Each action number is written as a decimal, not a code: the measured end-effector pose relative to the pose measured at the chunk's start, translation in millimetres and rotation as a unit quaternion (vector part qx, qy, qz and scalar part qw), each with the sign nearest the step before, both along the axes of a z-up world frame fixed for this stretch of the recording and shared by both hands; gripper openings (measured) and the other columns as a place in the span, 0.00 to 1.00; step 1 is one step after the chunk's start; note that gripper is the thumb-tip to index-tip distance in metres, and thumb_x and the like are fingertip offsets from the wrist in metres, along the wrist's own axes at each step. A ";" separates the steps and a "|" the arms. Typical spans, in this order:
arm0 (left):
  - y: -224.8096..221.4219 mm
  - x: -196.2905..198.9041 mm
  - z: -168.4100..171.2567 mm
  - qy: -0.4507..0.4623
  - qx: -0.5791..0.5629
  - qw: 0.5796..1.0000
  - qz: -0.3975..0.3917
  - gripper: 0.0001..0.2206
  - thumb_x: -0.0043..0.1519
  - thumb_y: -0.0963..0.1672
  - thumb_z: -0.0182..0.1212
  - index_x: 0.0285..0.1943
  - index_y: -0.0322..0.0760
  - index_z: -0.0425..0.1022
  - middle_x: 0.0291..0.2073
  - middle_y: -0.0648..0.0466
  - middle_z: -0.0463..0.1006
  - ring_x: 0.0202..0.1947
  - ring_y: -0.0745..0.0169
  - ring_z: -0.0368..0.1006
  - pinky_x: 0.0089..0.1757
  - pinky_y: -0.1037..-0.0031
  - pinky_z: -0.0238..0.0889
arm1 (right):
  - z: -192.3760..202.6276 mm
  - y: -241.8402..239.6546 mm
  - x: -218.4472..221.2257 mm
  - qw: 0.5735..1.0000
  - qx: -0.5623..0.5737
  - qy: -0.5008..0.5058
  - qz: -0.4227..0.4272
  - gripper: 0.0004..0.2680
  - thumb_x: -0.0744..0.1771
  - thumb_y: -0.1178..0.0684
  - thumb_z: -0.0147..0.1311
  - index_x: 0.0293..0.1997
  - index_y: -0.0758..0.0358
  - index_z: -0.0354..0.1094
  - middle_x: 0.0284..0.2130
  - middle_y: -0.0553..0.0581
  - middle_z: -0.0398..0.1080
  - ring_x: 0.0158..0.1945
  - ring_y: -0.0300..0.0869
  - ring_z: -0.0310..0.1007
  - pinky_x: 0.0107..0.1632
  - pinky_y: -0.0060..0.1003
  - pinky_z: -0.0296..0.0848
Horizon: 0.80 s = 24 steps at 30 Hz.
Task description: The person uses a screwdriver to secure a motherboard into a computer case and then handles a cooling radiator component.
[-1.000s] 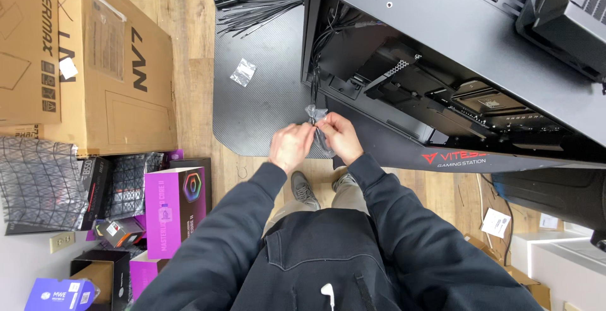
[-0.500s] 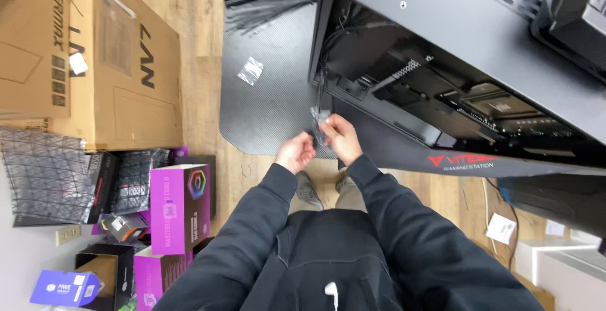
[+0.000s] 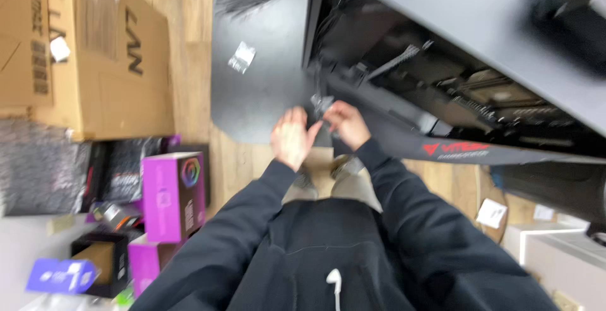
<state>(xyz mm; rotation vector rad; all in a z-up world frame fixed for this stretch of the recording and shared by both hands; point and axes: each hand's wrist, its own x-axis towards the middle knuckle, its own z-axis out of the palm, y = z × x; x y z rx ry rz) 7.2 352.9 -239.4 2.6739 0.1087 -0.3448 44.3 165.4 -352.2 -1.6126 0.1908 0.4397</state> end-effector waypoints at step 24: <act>-15.4 20.9 -120.1 0.304 -0.701 0.390 0.513 0.03 0.61 0.38 0.64 0.41 0.29 0.80 0.24 0.58 0.82 0.22 0.77 0.78 0.27 0.93 0.72 | 33.4 3.2 -2.7 0.999 -0.037 -0.002 0.017 0.05 0.68 0.56 0.58 0.33 0.63 0.74 0.30 0.59 0.77 0.26 0.40 0.76 0.34 0.32 0.74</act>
